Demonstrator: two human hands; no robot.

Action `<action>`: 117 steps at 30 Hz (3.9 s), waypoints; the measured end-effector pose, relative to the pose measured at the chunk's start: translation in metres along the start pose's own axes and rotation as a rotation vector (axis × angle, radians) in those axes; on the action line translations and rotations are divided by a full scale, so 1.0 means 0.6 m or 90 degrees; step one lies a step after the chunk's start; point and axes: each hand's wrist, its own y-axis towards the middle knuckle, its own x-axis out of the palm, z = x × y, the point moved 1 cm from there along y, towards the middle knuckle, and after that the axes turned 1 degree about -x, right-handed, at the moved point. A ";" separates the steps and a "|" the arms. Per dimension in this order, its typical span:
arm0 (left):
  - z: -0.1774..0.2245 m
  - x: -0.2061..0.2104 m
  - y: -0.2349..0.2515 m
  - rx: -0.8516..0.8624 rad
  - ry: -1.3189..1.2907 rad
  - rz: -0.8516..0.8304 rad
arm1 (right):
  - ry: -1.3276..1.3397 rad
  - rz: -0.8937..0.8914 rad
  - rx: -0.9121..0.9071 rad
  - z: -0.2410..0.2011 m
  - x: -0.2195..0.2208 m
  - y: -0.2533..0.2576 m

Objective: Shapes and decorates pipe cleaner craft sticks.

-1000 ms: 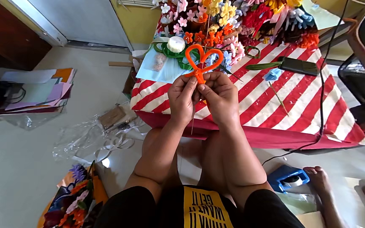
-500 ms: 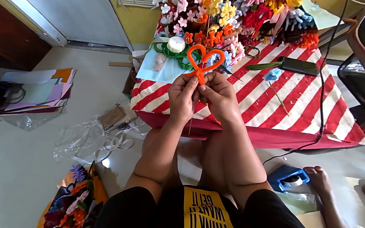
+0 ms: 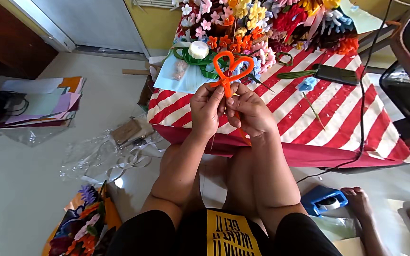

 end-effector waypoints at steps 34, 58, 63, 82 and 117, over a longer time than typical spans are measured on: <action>0.006 0.008 -0.006 -0.174 -0.080 -0.050 | -0.306 0.154 -0.416 0.029 -0.006 0.018; -0.002 0.005 -0.004 -0.158 -0.021 0.004 | -0.233 0.162 -0.300 0.023 -0.005 0.016; -0.017 0.003 -0.005 0.009 0.078 0.004 | -0.248 0.188 -0.270 0.026 -0.004 0.017; -0.017 -0.012 0.006 0.086 0.236 0.030 | -0.325 0.197 -0.294 0.030 0.016 0.014; -0.004 -0.004 0.009 -0.151 -0.073 0.070 | -0.271 0.203 -0.185 0.020 0.018 0.007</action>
